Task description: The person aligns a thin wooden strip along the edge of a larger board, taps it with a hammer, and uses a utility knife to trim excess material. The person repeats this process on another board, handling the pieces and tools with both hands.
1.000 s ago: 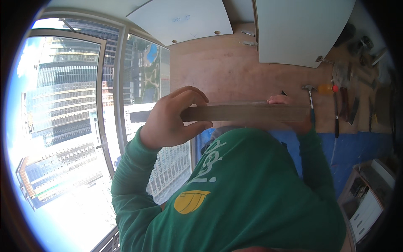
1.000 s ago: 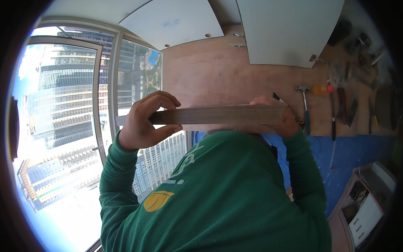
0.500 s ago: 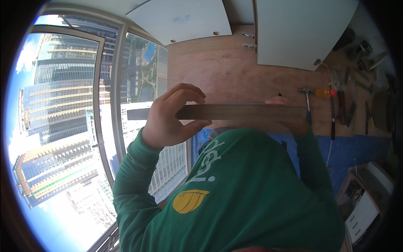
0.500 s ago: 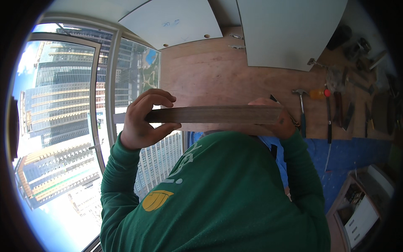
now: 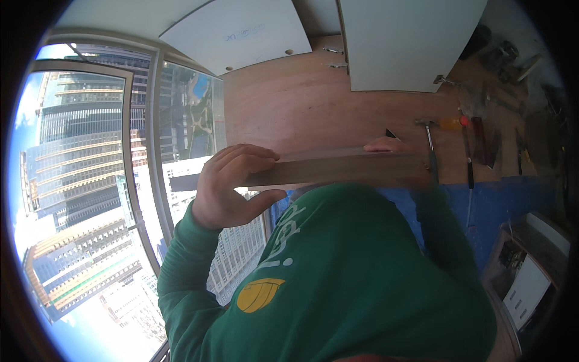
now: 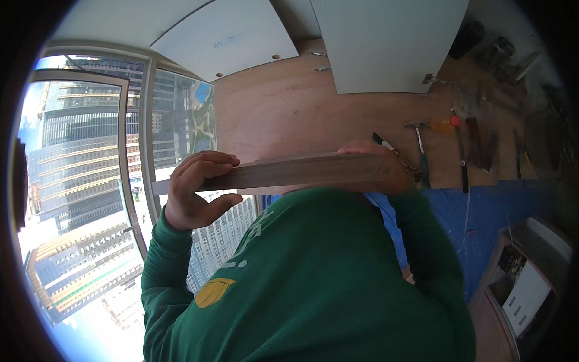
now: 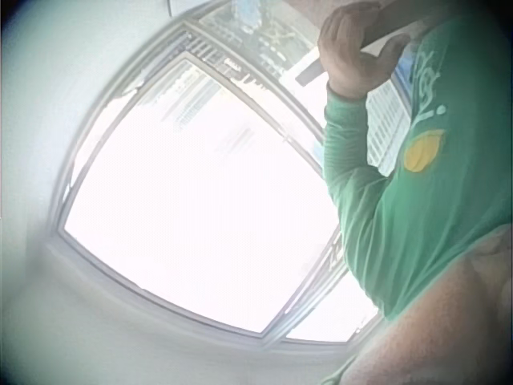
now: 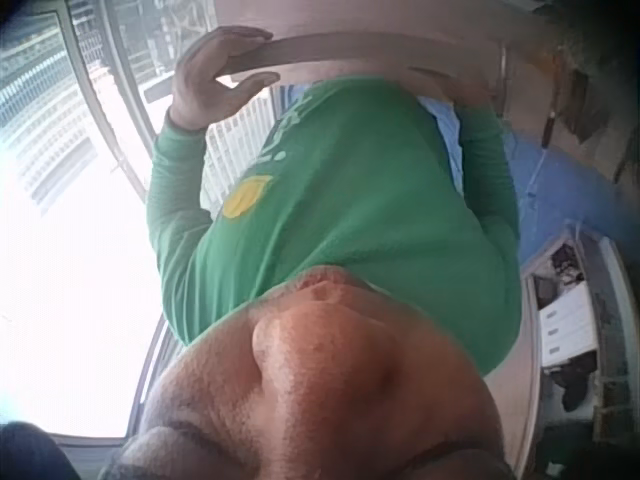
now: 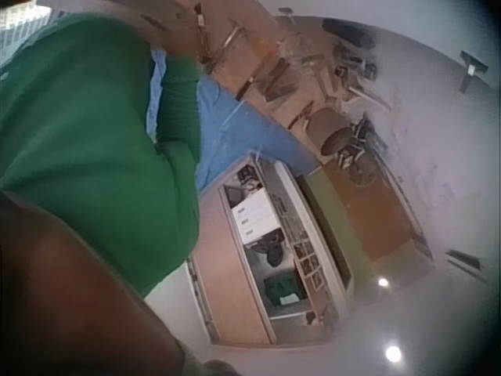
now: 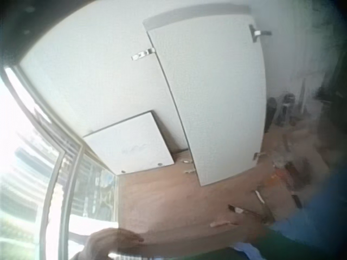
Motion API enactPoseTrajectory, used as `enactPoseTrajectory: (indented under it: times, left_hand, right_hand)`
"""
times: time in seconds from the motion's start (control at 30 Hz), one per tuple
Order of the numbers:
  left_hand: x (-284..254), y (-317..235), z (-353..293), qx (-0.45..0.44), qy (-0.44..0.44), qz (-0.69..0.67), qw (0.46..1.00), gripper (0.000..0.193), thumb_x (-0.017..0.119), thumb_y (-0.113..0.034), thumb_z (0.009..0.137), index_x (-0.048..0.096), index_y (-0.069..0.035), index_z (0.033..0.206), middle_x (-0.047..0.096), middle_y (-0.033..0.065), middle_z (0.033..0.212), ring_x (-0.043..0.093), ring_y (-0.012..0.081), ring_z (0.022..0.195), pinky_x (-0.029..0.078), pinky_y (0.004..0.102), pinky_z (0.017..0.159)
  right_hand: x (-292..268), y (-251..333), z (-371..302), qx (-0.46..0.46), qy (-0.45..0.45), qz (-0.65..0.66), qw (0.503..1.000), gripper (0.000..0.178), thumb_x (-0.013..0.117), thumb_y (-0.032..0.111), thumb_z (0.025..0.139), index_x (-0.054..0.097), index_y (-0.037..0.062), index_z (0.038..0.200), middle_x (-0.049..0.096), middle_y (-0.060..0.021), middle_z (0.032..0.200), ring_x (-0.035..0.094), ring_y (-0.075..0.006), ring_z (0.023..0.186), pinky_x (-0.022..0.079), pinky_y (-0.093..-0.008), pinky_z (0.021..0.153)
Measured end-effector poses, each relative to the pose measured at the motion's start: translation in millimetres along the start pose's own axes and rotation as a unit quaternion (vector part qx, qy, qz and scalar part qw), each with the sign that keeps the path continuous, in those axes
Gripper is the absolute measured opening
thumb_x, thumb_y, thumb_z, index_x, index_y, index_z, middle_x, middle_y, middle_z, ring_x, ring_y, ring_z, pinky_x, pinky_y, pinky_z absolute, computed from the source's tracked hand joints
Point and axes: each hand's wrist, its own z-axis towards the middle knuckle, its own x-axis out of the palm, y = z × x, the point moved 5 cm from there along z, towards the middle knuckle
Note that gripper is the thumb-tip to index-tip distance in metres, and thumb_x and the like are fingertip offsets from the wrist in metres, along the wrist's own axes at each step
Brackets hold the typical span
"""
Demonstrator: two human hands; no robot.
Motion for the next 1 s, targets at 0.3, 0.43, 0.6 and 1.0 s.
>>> enactPoseTrajectory:
  times: [0.3, 0.43, 0.6, 1.0]
  left_hand:
    - [14.1, 2.1, 3.9, -0.176, 0.047, -0.024, 0.983, 0.015, 0.072, -0.011, 0.095, 0.074, 0.004, 0.097, 0.072, 0.0146, 0.091, 0.068, 0.0244, 0.079, 0.054, 0.0356, 0.072]
    - [14.7, -2.0, 8.1, -0.108, 0.051, 0.047, 0.992, 0.02, 0.068, -0.017, 0.098, 0.074, 0.002, 0.097, 0.072, 0.0153, 0.086, 0.067, 0.0302, 0.075, 0.053, 0.04, 0.071]
    - [13.2, -5.7, 16.5, -0.077, 0.048, 0.107, 0.99, 0.024, 0.066, -0.022, 0.101, 0.077, -0.001, 0.1, 0.075, 0.0132, 0.085, 0.07, 0.0316, 0.077, 0.054, 0.0427, 0.074]
    - [14.8, -17.2, 13.3, 0.021, -0.01, 0.204, 0.979, 0.044, 0.076, -0.039, 0.093, 0.074, -0.009, 0.125, 0.077, 0.0091, 0.119, 0.072, 0.0316, 0.099, 0.057, 0.0447, 0.089]
  right_hand:
    - [-40.7, -39.3, -27.4, 0.128, -0.126, -0.104, 0.978, 0.024, 0.07, 0.014, 0.095, 0.074, 0.0058, 0.118, 0.075, -0.0122, 0.113, 0.072, -0.0244, 0.101, 0.057, -0.0385, 0.091]
    - [-129.8, -172.6, -87.4, 0.433, -0.242, -0.249, 0.832, 0.031, 0.068, 0.024, 0.096, 0.068, 0.0056, 0.121, 0.069, -0.0222, 0.127, 0.068, -0.0384, 0.115, 0.056, -0.0467, 0.097]
    - [-178.9, -259.2, -140.9, 0.494, -0.297, -0.415, 0.704, 0.043, 0.075, 0.035, 0.094, 0.066, 0.0037, 0.122, 0.067, -0.0251, 0.126, 0.067, -0.044, 0.12, 0.055, -0.0544, 0.103]
    - [-202.6, -259.4, -125.8, 0.502, -0.277, -0.307, 0.76, 0.029, 0.07, 0.019, 0.093, 0.064, 0.0052, 0.118, 0.07, -0.0147, 0.081, 0.073, -0.029, 0.067, 0.058, -0.0429, 0.056]
